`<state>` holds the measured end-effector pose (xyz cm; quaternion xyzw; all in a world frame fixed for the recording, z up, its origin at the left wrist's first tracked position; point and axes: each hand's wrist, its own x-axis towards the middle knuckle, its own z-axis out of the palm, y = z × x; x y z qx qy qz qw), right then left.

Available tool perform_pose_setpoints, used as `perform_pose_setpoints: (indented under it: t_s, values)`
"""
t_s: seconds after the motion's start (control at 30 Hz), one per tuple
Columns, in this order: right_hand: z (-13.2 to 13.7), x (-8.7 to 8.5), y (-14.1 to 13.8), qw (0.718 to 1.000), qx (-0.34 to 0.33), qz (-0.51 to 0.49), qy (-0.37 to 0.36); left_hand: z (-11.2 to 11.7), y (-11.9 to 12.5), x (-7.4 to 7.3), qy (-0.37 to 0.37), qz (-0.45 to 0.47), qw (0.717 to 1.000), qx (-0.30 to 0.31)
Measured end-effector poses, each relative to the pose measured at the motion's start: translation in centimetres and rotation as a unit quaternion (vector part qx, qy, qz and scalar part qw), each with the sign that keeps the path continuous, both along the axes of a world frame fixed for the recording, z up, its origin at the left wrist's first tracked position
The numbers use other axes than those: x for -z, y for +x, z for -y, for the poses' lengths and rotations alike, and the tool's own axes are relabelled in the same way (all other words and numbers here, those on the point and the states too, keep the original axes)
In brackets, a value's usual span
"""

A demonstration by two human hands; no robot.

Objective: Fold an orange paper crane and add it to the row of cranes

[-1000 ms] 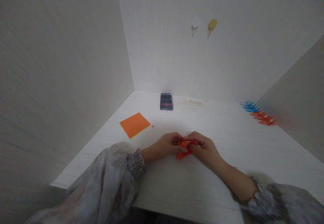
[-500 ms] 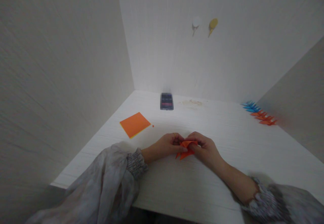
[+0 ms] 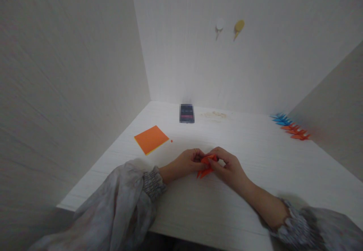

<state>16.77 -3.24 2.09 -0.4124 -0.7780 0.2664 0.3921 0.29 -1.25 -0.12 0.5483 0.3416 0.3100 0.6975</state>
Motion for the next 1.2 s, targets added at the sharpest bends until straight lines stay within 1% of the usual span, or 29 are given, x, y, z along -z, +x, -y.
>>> perform_pose_setpoints:
  t_s: [0.23, 0.33, 0.4, 0.5, 0.7, 0.97, 1.1, 1.2]
  values:
    - [0.1, -0.4, -0.1, 1.0, 0.002, -0.003, -0.004, 0.0, 0.0, -0.2, -0.001, -0.01, 1.0, 0.007]
    - [0.2, -0.4, -0.1, 1.0, 0.027, -0.008, 0.004, 0.0, 0.0, -0.1, 0.013, -0.019, 1.0, 0.012]
    - [0.2, -0.3, 0.0, 0.999, 0.043, -0.014, 0.012, 0.0, -0.1, 0.0, 0.03, -0.03, 0.999, 0.01]
    - [0.2, -0.2, 0.0, 0.999, 0.041, -0.018, 0.021, 0.0, 0.0, -0.2, 0.046, -0.041, 0.998, 0.001]
    - [0.1, -0.7, -0.2, 0.998, 0.047, -0.028, 0.018, 0.2, 0.2, -0.7, 0.044, -0.031, 0.999, -0.01]
    - [0.3, -0.8, -0.5, 0.998, 0.044, -0.028, 0.024, -0.1, 0.2, 0.0, 0.058, -0.024, 0.998, -0.027]
    - [0.4, -1.1, -0.6, 0.997, 0.053, -0.015, 0.049, -0.2, 0.4, 0.3, 0.041, 0.009, 0.999, -0.03]
    - [0.6, -1.2, -0.6, 0.995, 0.063, -0.004, 0.072, 0.0, 0.6, 0.0, 0.006, 0.028, 0.999, -0.033]
